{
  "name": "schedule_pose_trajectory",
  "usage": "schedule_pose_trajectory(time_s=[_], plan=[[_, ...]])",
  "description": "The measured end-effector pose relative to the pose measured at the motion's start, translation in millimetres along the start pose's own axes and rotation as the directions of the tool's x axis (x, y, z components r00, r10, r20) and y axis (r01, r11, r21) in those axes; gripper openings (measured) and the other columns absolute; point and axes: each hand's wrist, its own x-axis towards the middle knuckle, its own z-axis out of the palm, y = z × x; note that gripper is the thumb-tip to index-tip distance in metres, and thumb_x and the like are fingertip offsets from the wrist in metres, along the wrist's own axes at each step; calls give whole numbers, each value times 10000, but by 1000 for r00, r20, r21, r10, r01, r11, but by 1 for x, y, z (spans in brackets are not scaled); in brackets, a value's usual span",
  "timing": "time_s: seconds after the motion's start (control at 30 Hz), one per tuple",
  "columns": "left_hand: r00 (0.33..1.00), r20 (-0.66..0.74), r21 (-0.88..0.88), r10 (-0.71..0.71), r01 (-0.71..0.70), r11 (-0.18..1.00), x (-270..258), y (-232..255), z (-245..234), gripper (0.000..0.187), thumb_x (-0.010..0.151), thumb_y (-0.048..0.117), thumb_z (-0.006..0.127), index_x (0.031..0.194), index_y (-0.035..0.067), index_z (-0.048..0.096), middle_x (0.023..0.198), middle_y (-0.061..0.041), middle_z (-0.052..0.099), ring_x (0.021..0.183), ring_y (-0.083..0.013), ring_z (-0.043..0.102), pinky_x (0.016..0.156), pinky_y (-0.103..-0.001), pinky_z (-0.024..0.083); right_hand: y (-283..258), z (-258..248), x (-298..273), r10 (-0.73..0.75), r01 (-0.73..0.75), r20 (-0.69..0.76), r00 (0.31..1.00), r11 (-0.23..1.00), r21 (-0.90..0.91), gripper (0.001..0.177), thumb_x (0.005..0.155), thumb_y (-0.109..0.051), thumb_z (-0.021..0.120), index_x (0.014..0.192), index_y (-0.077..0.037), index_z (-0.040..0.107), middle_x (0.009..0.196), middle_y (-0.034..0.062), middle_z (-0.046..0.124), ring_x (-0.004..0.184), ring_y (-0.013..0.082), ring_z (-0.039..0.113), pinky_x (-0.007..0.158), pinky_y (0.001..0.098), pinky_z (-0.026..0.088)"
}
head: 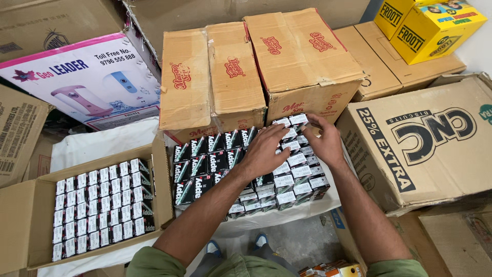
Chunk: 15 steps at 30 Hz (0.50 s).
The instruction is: The person transfers small rectangular boxes from a large cardboard box to a stack on a table. They pick up the boxes one by one and place them in neat rows, building up a pile. The person continues this process throughout the video.
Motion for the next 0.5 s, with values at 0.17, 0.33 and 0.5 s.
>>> schedule_pose_trajectory(time_s=[0.17,0.33,0.5], plan=[[998,-57,-28,19,-20,999,-16,5,-14,546,934,201,615,1427,-18,532,1458,-269,522,1425,-480,425,1176,-628,319,-38,-11,-26,-6,7,-60,998,1000,17,359,950,-159,722,1300,-84,699,1248,166,713,1276,382,603,1026,549,499],[996,-85,-89,27,-35,995,-45,17,-37,522,945,149,587,1427,-36,516,1455,-302,503,1414,-514,409,1168,-650,326,-77,-10,-57,-28,31,-104,994,999,26,360,951,-125,710,1309,-79,703,1271,180,697,1298,403,575,1043,549,489],[996,-90,-166,13,-28,986,-82,20,-65,522,952,143,587,1449,3,509,1471,-269,501,1420,-503,407,1166,-654,336,-117,10,-90,-97,102,-82,992,993,65,347,938,-86,705,1283,-55,714,1251,201,704,1292,422,578,1057,560,476]])
